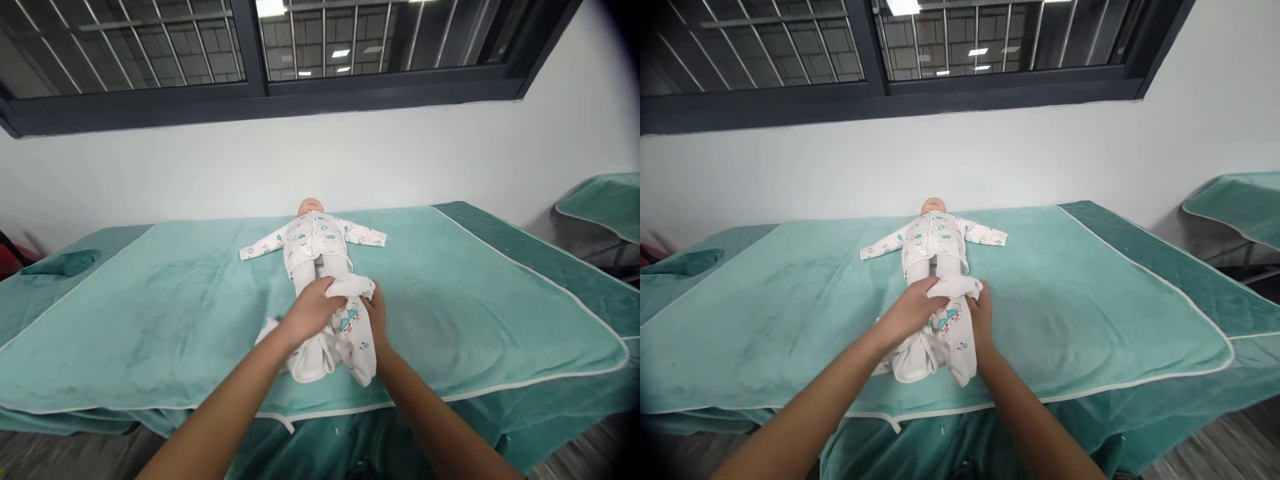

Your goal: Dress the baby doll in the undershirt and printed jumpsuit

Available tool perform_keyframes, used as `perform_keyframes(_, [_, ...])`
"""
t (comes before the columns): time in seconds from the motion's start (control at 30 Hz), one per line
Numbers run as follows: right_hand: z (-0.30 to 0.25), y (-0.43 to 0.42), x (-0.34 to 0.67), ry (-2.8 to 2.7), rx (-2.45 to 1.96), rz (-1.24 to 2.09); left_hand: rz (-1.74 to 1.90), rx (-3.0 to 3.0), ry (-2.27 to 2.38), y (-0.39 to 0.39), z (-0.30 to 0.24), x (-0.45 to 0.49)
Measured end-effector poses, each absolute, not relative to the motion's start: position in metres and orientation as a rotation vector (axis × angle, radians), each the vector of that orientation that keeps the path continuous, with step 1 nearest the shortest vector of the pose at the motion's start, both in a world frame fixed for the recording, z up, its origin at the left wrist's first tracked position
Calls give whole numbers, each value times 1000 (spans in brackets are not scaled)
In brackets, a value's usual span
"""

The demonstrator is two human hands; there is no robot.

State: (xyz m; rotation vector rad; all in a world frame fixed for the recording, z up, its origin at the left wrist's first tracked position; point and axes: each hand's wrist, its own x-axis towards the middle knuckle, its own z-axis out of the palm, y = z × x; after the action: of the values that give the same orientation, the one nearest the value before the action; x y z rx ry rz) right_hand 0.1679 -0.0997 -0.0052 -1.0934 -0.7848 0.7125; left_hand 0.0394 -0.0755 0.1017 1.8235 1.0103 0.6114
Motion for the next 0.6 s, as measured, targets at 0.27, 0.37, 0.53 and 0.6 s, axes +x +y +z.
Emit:
perform_keyframes(0.27, [14, -47, 184, -899, -1276, 604, 768, 1980, 1075, -5, 106, 41])
perform_keyframes(0.37, [13, -27, 193, -964, -1291, 570, 847, 2206, 1156, 13, 101, 45])
perform_keyframes(0.53, [9, -19, 203, -1036, -1262, 611, 868, 2091, 1138, 14, 94, 33])
perform_keyframes(0.6, [6, -24, 205, -1031, -1259, 665, 850, 1881, 1040, 9, 94, 22])
